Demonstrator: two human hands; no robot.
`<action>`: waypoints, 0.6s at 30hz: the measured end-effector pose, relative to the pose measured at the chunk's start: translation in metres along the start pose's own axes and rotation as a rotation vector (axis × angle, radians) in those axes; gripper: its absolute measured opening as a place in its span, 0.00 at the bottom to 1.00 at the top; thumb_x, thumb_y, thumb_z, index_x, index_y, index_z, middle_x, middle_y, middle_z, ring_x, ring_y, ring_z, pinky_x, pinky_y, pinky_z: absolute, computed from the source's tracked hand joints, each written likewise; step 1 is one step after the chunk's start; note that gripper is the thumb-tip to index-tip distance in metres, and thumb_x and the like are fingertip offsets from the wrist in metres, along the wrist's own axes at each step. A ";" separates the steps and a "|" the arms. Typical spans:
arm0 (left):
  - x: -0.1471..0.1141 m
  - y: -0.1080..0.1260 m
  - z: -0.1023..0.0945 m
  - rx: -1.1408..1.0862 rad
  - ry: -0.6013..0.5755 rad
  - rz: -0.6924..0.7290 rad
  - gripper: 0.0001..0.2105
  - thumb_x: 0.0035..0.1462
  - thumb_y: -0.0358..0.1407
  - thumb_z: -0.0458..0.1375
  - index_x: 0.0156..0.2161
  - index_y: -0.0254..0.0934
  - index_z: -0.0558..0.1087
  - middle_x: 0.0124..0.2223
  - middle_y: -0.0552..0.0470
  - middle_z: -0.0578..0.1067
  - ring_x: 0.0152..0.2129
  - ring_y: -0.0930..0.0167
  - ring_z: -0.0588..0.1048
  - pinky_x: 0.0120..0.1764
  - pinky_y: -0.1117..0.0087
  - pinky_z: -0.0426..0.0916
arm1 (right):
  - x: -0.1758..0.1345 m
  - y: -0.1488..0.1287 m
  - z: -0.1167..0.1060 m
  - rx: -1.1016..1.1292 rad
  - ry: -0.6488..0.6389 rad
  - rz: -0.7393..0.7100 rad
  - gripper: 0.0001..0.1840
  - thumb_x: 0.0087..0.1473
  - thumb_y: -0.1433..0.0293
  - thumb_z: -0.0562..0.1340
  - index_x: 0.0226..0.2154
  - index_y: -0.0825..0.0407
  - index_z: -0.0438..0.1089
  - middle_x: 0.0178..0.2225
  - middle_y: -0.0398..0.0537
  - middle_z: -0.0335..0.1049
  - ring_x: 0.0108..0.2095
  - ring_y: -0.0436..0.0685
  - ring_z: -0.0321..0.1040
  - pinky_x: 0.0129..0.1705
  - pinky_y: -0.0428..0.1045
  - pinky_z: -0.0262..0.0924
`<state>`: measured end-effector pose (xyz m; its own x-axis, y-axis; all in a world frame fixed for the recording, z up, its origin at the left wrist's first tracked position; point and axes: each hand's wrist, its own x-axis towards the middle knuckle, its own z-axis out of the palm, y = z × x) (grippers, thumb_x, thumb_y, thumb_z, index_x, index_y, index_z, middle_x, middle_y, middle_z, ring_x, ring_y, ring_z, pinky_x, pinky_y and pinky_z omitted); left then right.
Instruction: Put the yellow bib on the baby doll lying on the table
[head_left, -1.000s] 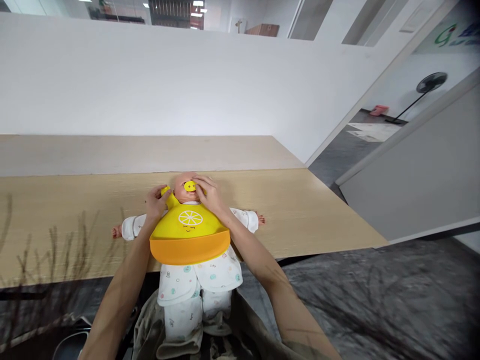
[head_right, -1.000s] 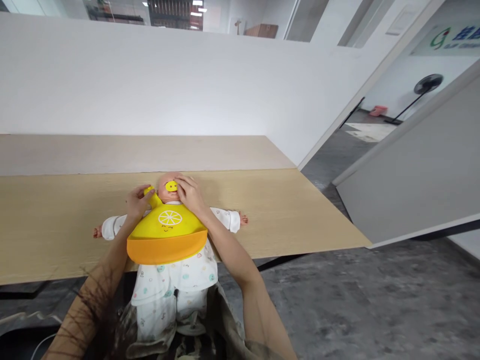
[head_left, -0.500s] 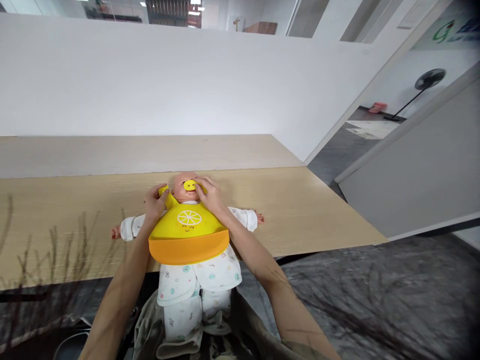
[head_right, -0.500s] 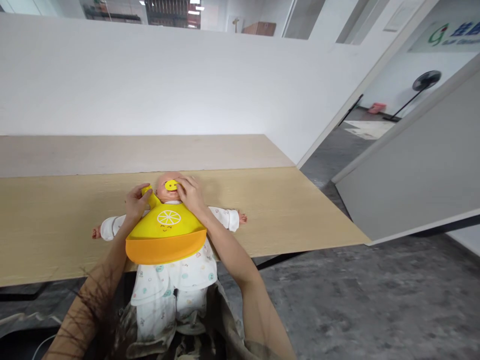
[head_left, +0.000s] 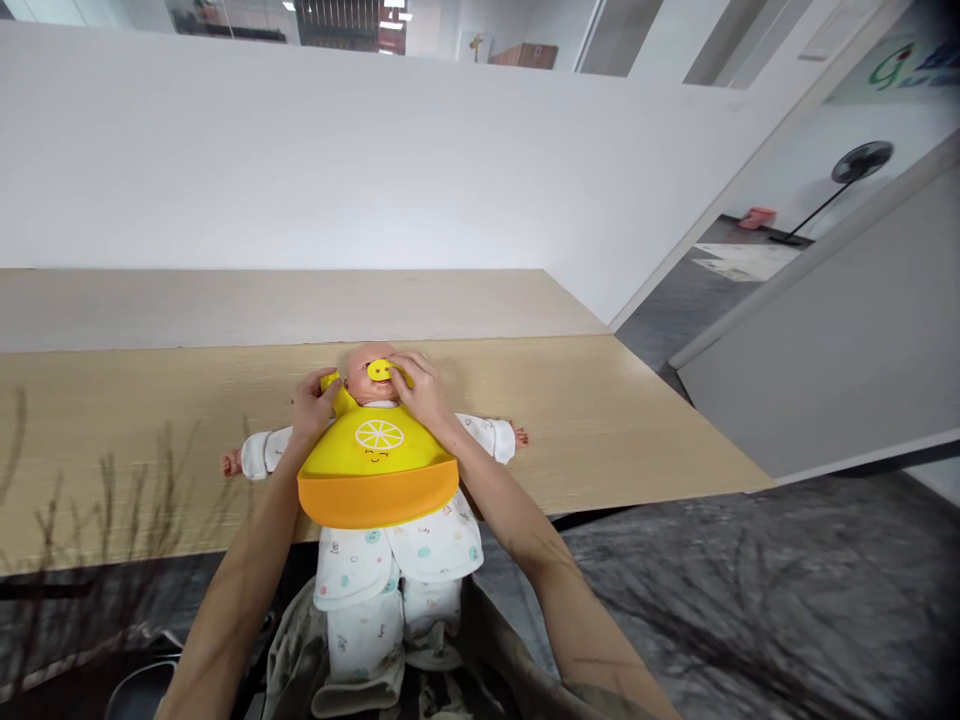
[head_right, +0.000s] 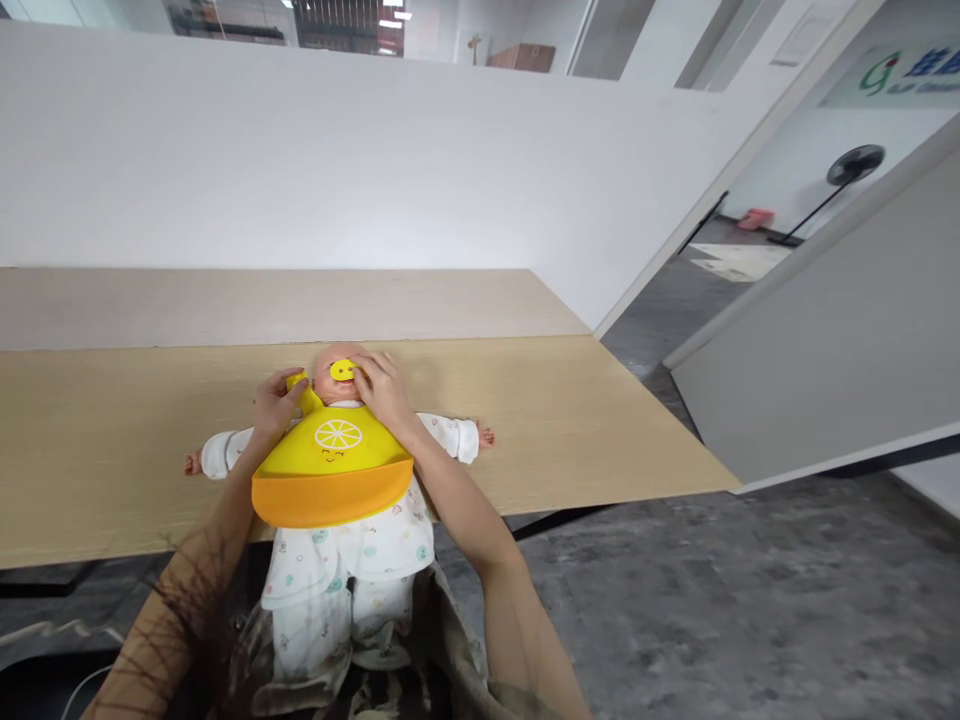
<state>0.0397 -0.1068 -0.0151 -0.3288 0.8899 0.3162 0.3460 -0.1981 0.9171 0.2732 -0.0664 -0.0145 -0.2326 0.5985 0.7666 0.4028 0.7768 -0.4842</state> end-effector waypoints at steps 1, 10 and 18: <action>0.000 0.000 0.000 -0.014 0.005 -0.022 0.07 0.63 0.37 0.68 0.43 0.36 0.77 0.33 0.54 0.78 0.33 0.69 0.74 0.38 0.65 0.69 | 0.000 0.000 0.000 -0.001 0.000 0.000 0.16 0.74 0.67 0.57 0.52 0.49 0.81 0.51 0.57 0.83 0.55 0.64 0.77 0.63 0.61 0.72; 0.002 -0.003 0.003 -0.040 0.034 -0.081 0.08 0.60 0.33 0.67 0.44 0.38 0.80 0.39 0.50 0.82 0.35 0.67 0.76 0.44 0.61 0.72 | -0.002 -0.009 -0.008 -0.011 0.020 0.042 0.19 0.75 0.62 0.58 0.59 0.49 0.78 0.58 0.58 0.81 0.59 0.65 0.75 0.67 0.63 0.70; 0.004 -0.009 0.005 -0.056 0.047 -0.074 0.07 0.57 0.37 0.68 0.41 0.43 0.80 0.42 0.48 0.84 0.40 0.61 0.81 0.48 0.57 0.77 | -0.011 -0.005 -0.006 0.080 0.057 0.116 0.17 0.72 0.60 0.59 0.55 0.49 0.76 0.54 0.57 0.82 0.56 0.65 0.78 0.63 0.63 0.73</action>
<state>0.0396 -0.0993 -0.0238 -0.3925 0.8831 0.2570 0.2698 -0.1566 0.9501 0.2794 -0.0784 -0.0177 -0.1367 0.6747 0.7253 0.3514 0.7176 -0.6013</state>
